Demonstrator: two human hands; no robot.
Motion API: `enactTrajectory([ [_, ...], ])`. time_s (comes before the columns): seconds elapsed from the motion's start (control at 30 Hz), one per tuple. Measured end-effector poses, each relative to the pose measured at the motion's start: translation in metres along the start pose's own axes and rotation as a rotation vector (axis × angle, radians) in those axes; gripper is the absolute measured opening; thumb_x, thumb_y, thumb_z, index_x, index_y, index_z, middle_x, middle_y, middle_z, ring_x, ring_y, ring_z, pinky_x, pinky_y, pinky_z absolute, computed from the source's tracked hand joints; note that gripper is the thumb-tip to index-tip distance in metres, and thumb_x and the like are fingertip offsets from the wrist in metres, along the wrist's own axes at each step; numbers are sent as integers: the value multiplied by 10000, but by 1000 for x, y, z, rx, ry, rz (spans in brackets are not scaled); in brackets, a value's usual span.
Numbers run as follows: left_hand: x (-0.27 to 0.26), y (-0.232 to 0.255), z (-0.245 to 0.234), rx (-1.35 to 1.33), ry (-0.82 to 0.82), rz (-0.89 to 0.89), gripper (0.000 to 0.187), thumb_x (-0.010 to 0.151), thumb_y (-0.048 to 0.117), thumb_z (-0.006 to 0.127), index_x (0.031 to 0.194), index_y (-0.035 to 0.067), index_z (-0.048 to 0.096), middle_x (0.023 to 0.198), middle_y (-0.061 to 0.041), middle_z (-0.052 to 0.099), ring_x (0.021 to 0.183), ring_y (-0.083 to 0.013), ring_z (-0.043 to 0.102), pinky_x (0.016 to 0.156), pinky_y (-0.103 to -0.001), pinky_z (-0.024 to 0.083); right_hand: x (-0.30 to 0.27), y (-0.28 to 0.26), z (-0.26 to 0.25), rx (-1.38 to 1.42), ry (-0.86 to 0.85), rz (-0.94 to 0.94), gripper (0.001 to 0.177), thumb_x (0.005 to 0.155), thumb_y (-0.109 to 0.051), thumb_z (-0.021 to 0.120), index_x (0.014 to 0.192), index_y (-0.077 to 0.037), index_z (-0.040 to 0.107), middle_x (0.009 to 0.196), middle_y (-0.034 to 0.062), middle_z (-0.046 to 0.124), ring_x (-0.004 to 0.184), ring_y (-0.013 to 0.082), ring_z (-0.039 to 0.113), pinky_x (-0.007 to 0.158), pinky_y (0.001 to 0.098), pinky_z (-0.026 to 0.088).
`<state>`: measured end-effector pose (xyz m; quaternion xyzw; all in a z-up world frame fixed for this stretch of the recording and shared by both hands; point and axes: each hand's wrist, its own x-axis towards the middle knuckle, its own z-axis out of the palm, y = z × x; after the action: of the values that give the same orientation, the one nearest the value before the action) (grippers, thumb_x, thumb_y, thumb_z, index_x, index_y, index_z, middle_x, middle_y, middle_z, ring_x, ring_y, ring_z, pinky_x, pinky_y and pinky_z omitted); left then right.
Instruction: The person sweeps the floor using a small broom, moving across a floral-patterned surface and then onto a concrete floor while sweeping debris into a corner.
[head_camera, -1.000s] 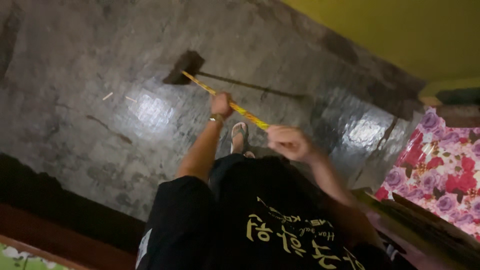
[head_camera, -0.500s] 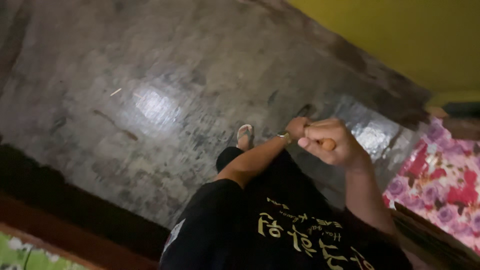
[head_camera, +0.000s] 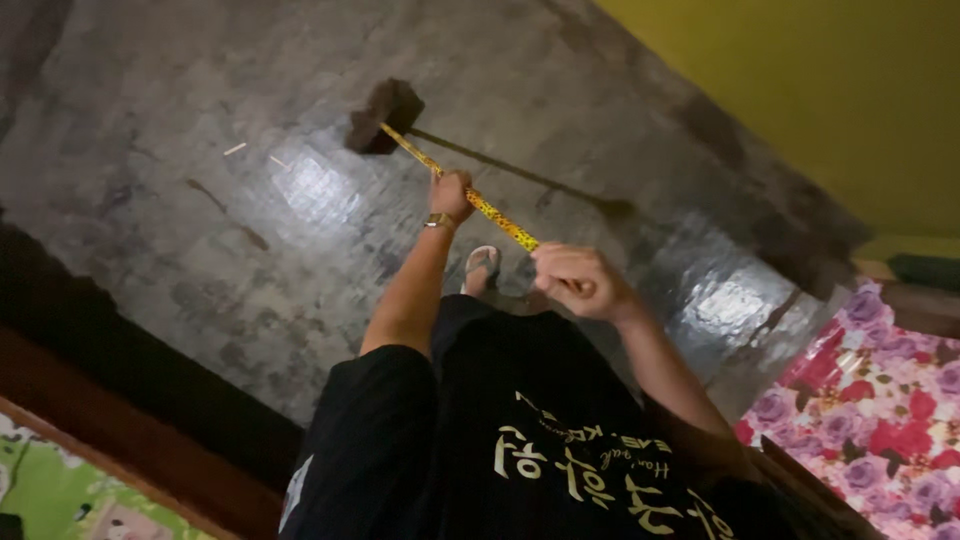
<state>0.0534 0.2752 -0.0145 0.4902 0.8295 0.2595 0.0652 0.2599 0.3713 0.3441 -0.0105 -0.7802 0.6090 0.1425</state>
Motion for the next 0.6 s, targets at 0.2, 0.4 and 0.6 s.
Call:
enactTrajectory([
  [0.2, 3, 153, 62, -312, -92, 41, 250, 598, 183, 726, 727, 30, 577, 721, -200, 566, 673, -388, 540, 578, -465, 423, -55, -67, -107, 0, 120, 29, 145, 790, -8, 552, 648, 10, 532, 665, 102, 561, 644, 184, 575, 637, 314, 471],
  [0.4, 2, 351, 87, -548, -313, 162, 340, 549, 303, 734, 815, 101, 670, 767, -133, 642, 754, -331, 597, 680, -461, 436, -58, -118, -154, -64, 110, 46, 248, 737, -64, 555, 521, -25, 440, 499, 49, 454, 405, 128, 422, 419, 297, 311],
  [0.6, 17, 332, 94, -798, -466, 100, 337, 562, 327, 713, 770, 66, 669, 716, -107, 621, 658, -241, 585, 604, -373, 439, -27, -72, -135, -174, -85, 42, 276, 722, -5, 596, 558, -16, 375, 515, 65, 385, 452, 181, 393, 469, 325, 309],
])
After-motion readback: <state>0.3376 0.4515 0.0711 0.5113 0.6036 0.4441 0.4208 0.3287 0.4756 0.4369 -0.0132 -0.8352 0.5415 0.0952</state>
